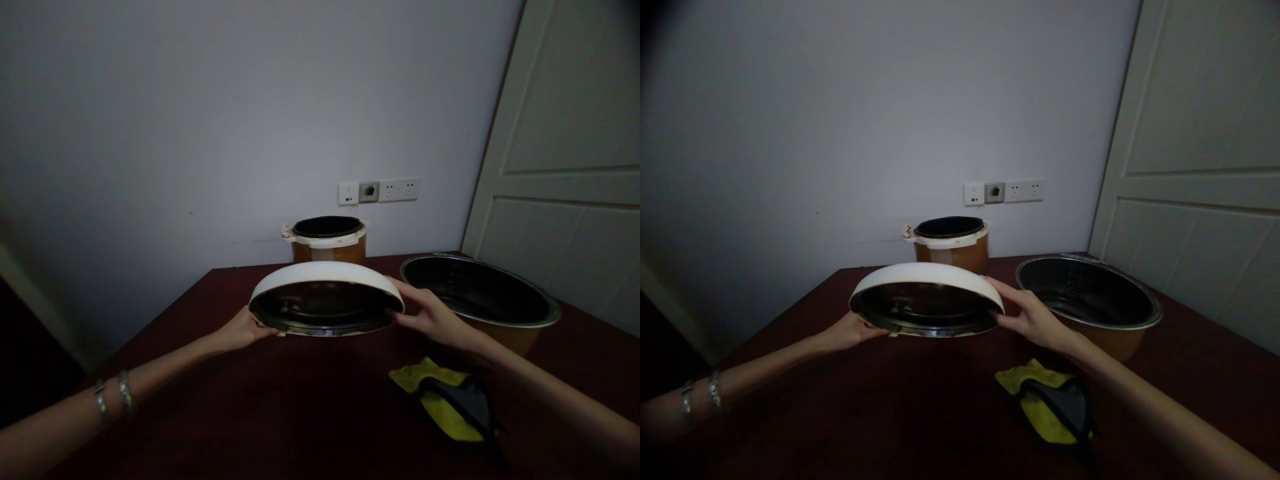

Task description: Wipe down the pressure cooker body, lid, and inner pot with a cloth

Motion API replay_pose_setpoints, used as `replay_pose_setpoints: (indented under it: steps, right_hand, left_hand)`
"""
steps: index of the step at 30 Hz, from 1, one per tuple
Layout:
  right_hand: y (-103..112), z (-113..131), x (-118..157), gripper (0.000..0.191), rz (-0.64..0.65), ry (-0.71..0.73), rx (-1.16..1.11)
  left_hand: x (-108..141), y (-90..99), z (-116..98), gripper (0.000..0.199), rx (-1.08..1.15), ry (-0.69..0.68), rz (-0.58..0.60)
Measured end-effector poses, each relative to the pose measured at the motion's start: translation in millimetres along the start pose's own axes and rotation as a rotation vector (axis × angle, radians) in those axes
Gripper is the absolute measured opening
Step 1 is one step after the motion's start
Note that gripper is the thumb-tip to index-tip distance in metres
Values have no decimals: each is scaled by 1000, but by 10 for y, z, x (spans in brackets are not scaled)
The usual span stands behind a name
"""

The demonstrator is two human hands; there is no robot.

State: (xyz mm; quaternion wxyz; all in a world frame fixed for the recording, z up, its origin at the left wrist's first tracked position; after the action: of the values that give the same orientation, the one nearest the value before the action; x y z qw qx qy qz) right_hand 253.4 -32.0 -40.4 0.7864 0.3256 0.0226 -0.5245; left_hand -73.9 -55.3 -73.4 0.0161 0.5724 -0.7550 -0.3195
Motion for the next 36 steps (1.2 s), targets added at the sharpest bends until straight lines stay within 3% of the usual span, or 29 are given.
replay_pose_setpoints:
  steps: [6,13,17,20,24,32,36]
  right_hand:
    - [-80,-48,67,65,56,109,105]
    - [-193,-100,129,48,109,238,118]
    - [-238,-161,176,45,122,289,154]
    - [-264,-179,222,46,129,323,210]
    - [-279,-189,272,48,122,355,256]
    - [-317,-233,313,47,113,394,318]
    - [-352,-201,330,45,118,458,382]
  left_hand:
    - [30,90,176,44,-130,-60,-59]
    - [3,147,475,60,-173,45,-12]
    - [-49,67,395,69,-207,-78,57]
    - [-69,1,312,64,-223,-209,117]
    - [-74,-74,254,62,-230,-286,198]
    - [-102,-192,204,51,-231,-246,283]
    - [-118,-237,252,56,-260,-191,349]
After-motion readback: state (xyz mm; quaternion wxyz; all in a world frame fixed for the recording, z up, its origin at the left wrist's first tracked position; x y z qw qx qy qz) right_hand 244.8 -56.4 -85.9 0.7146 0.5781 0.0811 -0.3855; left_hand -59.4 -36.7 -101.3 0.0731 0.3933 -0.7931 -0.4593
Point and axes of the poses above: each hand's wrist, its own x-axis away from the middle knuckle, its own y-axis out of the back of the hand, z = x × y, the point moved 7 cm from there along -x, towards the middle knuckle, and after that the axes turned 12 degrees about -y, right-handed, at the moved point
